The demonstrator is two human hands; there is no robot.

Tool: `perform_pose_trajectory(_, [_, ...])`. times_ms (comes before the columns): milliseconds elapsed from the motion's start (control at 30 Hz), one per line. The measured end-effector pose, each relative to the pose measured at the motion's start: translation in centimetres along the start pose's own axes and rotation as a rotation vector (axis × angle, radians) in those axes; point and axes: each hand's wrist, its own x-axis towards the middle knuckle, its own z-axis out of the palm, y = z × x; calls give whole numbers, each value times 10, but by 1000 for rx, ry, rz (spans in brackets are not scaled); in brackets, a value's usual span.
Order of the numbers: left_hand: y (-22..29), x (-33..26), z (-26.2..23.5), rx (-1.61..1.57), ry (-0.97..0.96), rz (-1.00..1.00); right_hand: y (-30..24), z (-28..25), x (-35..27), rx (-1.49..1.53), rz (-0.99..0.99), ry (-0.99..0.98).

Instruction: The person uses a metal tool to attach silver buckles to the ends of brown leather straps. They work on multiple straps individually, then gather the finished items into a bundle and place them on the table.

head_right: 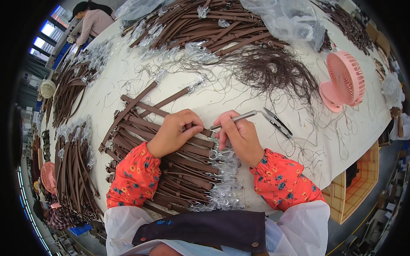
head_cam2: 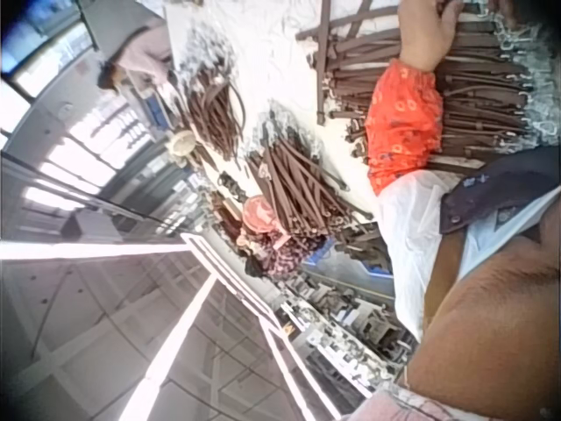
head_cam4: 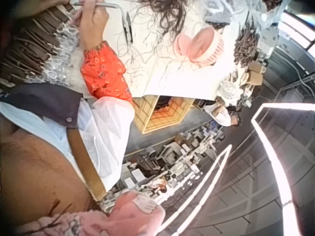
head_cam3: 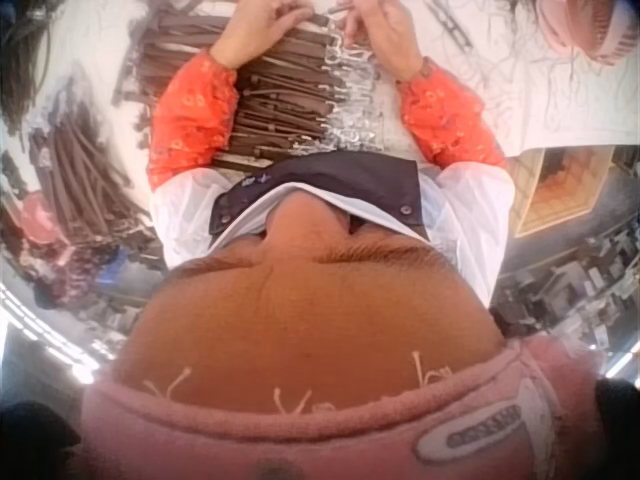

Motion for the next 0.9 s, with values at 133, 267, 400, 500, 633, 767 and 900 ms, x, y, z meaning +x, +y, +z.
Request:
perform_pose_trajectory(133, [6,1,-5,-105,-10,-132,1,0,0,-24,-13,-29])
perform_pose_trajectory(267, [3,-1,-8,-181,-36,-187,1,0,1,-43,-25,-37])
perform_pose_trajectory(400, [3,0,-11,-251,-98,-193,0,0,0,-57,-2,-37])
perform_pose_trajectory(500, [3,0,-12,-267,-144,-187,0,-2,1,-90,12,-52])
perform_pose_trajectory(633, [6,0,-17,-284,-170,-187,2,-1,1,-99,-18,-39])
perform_pose_trajectory(767, [1,2,-10,-161,182,-134,3,-3,0,-33,-26,-45])
perform_pose_trajectory(900, [-6,3,-22,413,86,133,5,0,0,-29,-80,-48])
